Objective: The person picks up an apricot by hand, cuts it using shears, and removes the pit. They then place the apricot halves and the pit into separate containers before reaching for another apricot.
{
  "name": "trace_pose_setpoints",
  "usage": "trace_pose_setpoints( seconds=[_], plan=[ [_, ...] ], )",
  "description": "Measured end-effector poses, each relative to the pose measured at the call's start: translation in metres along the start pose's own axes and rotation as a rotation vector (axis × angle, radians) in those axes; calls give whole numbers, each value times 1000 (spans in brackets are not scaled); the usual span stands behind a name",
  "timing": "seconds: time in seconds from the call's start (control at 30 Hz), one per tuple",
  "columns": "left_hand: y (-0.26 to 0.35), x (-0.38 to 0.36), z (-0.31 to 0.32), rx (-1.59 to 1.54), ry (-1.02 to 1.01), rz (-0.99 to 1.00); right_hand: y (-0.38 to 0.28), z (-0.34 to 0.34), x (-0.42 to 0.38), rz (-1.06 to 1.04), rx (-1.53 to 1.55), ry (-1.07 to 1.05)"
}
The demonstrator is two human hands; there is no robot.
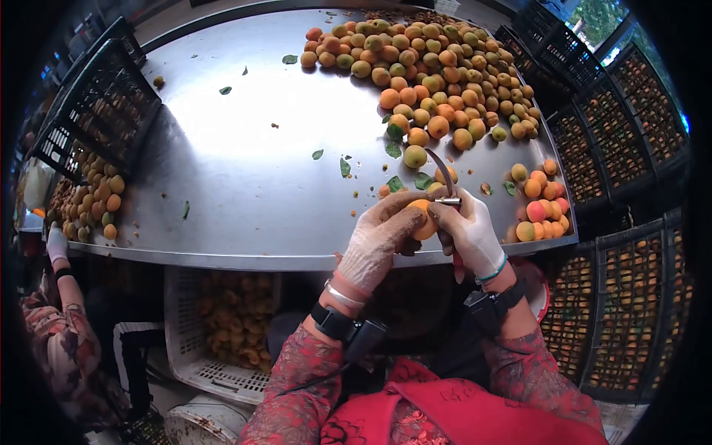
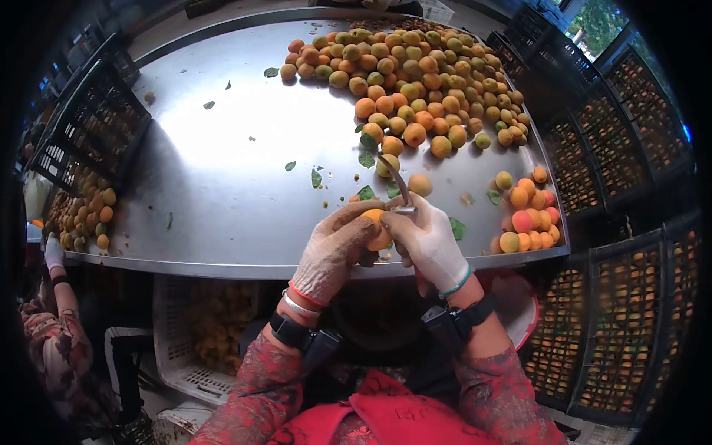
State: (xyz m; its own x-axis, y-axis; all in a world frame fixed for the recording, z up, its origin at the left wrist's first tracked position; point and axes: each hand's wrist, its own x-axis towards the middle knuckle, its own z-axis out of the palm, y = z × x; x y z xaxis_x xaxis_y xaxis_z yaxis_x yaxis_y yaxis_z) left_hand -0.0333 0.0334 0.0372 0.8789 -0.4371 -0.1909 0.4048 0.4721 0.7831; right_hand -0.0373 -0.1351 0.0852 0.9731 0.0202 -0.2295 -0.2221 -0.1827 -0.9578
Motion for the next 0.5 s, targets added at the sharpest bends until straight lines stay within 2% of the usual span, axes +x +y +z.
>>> trace_pose_setpoints(
  seconds=[0.13, 0.2, 0.23, 0.3, 0.33, 0.4, 0.43, 0.47, 0.5],
  plan=[
    [-12, 6, 0, 15, 93, 43, 13, 9, -2, 60, 188, 10],
    [-20, 8, 4, -135, 230, 104, 23, 24, -6, 66, 301, 131],
    [-27, 11, 5, -133, 229, 105, 30, 31, -8, 57, 374, 166],
    [-33, 11, 9, -356, 267, 211, 40, 42, -13, 9, 432, 217],
    [-32, 3, 7, -267, 232, 152, 43, 45, -14, 24, 504, 252],
    [-38, 0, 13, -224, 187, 176, 55, 47, -10, 33, 577, 286],
    [-41, 0, 17, -183, 142, 196, 65, 47, -5, -116, 427, 372],
    [-42, 1, 23, 71, 172, 418, 66, 48, -3, -262, 273, 457],
    [-41, 2, 22, 71, 168, 420, 64, 47, -6, -266, 272, 459]
  ],
)
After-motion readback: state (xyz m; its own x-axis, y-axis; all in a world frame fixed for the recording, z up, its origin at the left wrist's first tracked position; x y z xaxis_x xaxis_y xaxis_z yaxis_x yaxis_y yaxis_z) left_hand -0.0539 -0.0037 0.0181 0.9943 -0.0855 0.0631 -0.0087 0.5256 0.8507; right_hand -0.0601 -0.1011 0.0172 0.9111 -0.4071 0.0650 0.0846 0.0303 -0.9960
